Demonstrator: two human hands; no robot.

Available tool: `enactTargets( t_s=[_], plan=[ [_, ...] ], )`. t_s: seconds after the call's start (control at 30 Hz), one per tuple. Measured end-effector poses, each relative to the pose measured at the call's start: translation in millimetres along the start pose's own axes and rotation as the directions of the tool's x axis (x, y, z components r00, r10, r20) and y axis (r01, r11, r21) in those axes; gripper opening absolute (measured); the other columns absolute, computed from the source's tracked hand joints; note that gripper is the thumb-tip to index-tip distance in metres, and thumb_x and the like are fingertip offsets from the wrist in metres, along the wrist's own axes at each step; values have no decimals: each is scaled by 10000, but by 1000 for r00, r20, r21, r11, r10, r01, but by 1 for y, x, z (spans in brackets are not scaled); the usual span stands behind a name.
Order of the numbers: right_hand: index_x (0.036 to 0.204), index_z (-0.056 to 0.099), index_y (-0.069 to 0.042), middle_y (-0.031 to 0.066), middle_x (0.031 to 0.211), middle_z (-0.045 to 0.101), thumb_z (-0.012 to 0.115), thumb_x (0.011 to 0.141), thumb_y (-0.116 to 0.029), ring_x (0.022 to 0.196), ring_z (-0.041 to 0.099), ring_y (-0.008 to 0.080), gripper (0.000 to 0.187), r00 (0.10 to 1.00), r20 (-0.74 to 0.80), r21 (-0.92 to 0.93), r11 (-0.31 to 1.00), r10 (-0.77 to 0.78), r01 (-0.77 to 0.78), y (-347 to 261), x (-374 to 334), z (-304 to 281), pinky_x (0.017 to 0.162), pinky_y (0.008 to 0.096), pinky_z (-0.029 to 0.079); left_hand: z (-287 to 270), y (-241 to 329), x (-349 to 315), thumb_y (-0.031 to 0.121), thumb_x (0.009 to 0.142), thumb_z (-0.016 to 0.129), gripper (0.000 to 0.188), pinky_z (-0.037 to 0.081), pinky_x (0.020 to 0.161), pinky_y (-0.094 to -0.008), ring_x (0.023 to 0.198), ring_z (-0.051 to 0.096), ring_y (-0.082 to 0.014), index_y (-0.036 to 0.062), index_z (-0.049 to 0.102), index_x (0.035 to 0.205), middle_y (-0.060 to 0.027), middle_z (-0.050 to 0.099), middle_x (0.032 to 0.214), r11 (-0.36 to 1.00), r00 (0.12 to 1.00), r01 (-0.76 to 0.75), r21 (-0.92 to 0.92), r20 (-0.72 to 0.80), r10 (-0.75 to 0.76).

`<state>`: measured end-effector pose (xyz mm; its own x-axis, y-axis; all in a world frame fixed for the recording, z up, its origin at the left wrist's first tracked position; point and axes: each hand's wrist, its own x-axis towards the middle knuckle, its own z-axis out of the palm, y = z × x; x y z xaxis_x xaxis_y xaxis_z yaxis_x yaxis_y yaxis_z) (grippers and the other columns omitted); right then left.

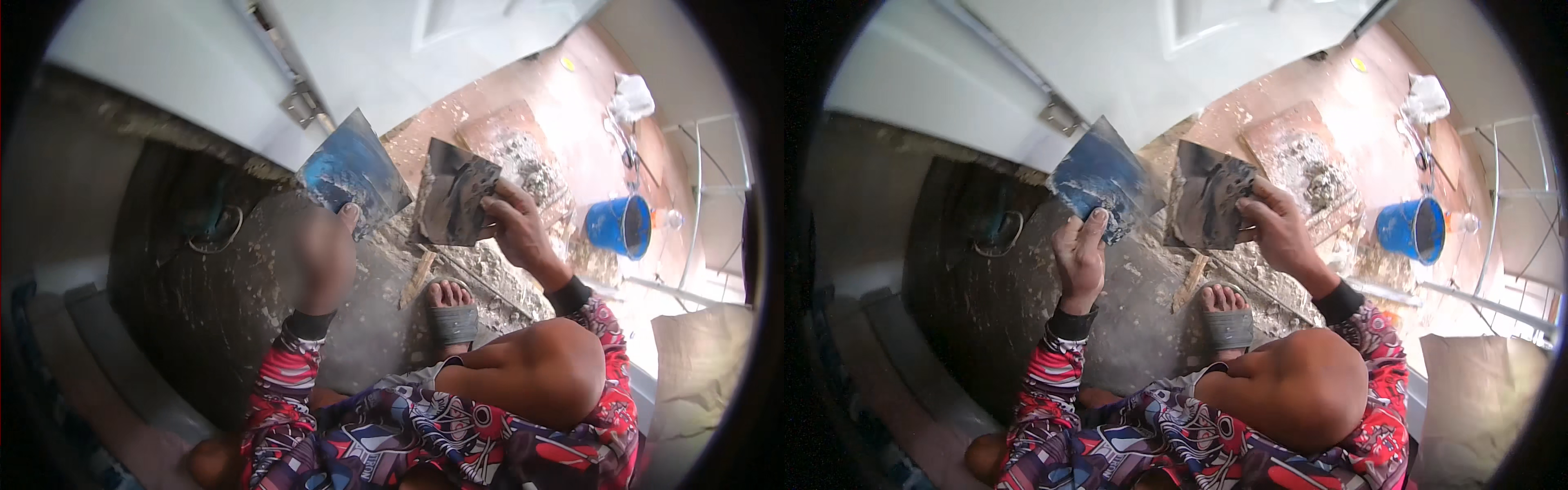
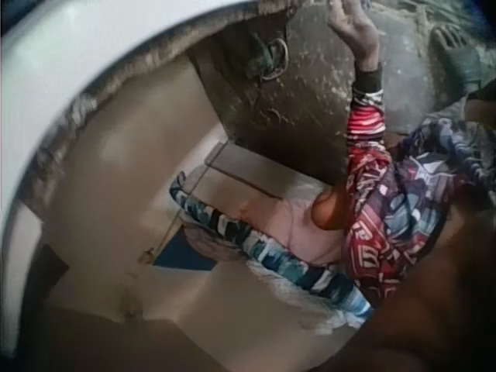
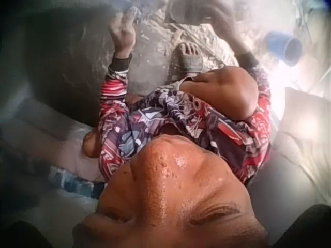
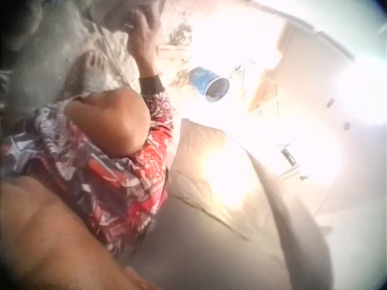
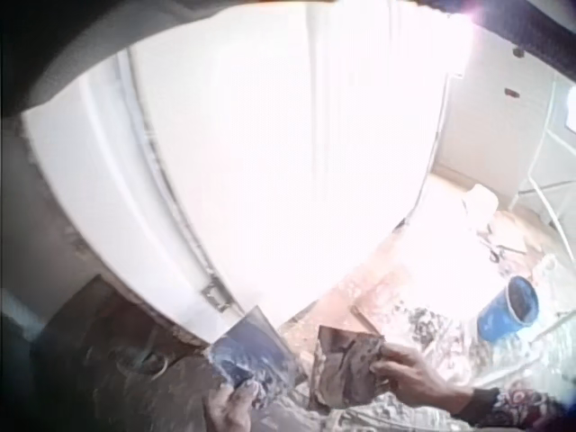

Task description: The person mixes cement mortar using two putty knives and applies it onto the wall along the doorframe.

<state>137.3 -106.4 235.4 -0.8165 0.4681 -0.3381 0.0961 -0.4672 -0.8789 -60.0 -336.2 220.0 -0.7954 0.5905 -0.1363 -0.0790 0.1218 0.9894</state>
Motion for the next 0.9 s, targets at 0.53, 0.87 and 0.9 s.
enactTargets(
  t_s=[0.53, 0.87, 0.9],
  plan=[
    [1097, 593, -14, -35, 783, 516, 548, 969, -64, 612, 517, 48, 145, 932, -362, 283, 954, 12, 98, 13, 38, -88, 577, 242, 571, 91, -58, 57, 5, 868, 596, 273, 536, 801, -472, 899, 641, -413, -74, 621, 1128, -237, 628, 1028, 525, 701, -685, 505, 653, 286],
    [1177, 597, -2, 37, 943, 635, 506, 957, -107, 686, 639, 126, 261, 840, -517, 365, 930, 163, 44, 75, 41, -190, 581, 277, 540, 200, -29, 152, 84, 933, 586, 210, 505, 772, -401, 852, 664, -371, -65, 617, 1077, -241, 673, 930, 668, 783, -531, 521, 604, 151],
    [1171, 599, -8, 25, 925, 627, 508, 958, -112, 679, 627, 114, 254, 858, -486, 349, 937, 165, 17, 78, 46, -195, 572, 268, 529, 208, -23, 163, 84, 933, 586, 210, 505, 772, -401, 852, 664, -371, -65, 617, 1077, -241, 673, 930, 654, 777, -536, 535, 615, 134]
  ],
)
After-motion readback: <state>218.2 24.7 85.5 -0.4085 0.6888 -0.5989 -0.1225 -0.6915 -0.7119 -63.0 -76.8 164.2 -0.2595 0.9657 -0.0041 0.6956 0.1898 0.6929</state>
